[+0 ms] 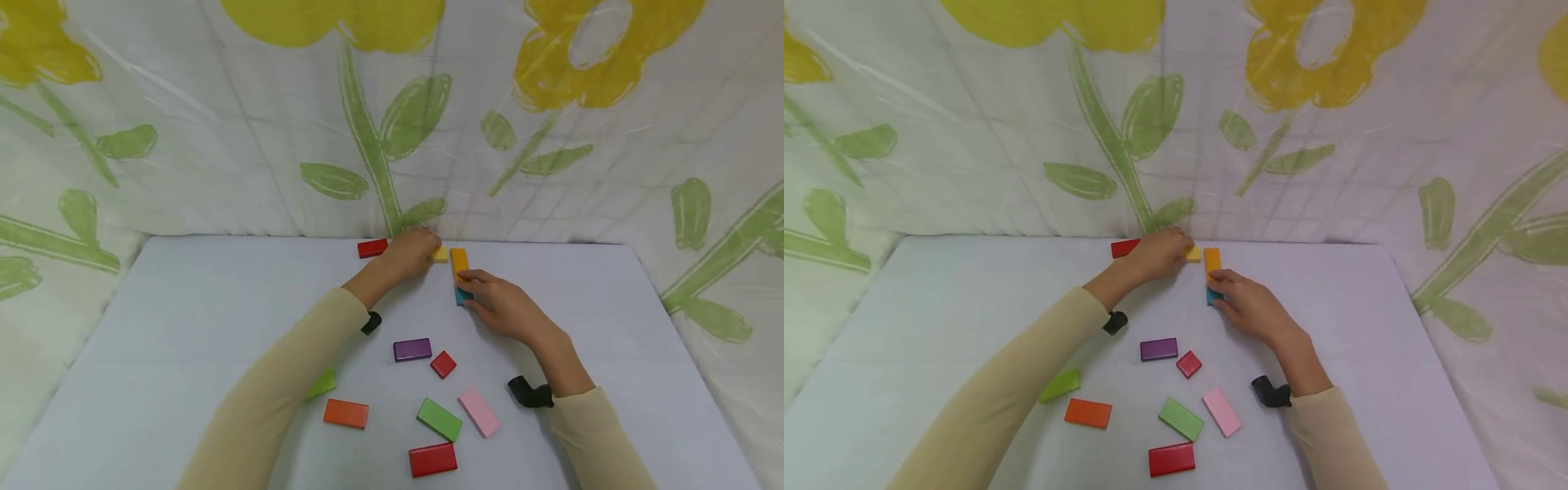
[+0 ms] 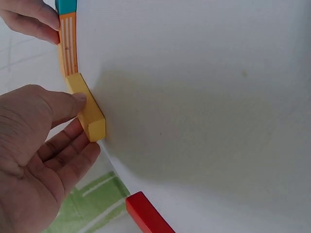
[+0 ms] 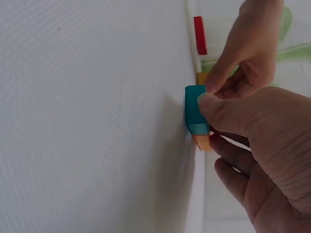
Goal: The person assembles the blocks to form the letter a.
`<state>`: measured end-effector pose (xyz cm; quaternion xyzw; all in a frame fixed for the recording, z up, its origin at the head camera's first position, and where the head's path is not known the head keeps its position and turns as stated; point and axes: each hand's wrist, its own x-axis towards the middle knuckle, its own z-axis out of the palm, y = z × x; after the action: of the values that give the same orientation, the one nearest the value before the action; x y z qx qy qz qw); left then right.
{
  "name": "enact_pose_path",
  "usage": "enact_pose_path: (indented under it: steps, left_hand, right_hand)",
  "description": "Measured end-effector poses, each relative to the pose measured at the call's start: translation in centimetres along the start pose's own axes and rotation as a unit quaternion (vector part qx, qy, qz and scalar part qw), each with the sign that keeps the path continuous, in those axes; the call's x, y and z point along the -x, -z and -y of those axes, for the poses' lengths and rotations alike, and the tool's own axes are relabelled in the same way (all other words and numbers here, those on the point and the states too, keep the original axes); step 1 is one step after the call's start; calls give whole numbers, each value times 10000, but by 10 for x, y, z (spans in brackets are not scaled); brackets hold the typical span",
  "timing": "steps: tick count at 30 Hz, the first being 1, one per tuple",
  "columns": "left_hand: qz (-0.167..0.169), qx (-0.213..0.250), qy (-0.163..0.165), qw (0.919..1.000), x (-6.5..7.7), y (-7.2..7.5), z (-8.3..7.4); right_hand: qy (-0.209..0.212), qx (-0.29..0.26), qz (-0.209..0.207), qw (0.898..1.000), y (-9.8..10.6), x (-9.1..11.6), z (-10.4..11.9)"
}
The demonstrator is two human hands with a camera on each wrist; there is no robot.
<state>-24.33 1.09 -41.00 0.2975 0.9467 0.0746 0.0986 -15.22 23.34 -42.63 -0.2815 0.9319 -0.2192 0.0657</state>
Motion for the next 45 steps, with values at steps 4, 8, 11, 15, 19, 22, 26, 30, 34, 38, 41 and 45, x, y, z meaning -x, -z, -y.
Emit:
enact_pose_path:
  steps: [4,8,11,15,19,22,26,30,34,38,41,45]
  left_hand:
    - [34,66,32,10000,1,1,-2]
    - [49,63,86,9999,1,2,-4]
    - [66,74,114,9999,1,3,-6]
    - [46,80,109,9999,1,2,-6]
    - [61,50,130,9999,1,0,-4]
    - [52,68,145,9999,3,-1,-2]
    - [-18,137,103,9999,3,-2,-1]
    - [3,87,73,9999,2,0,-2]
    - [36,67,137,9999,1,1,-3]
    - [27,61,233,9997,2,2,-3]
    - [12,62,178,9998,1,2,-3]
    - [34,87,91,9999,-1,1,-4]
  right_hand:
    - [58,-82,-4,9999,0,-1,3]
    - [62,-71,-43,9999,-1,0,4]
    - [50,-49,-52,10000,-2,0,3]
    - [15,-34,-61,10000,-2,-1,3]
    - [11,-66,-48,10000,-3,-1,2]
    - [35,-63,-42,10000,-4,-2,2]
    - [55,-22,-61,10000,-4,-2,3]
    - [101,-78,-67,9999,-5,-3,2]
    - [201,-158,-94,9996,-7,-4,1]
    - [273,-109,-103,9995,-7,-6,0]
    - [267,-85,-125,9995,-6,-6,0]
    - [213,-124,-140,9996,-6,-5,-1]
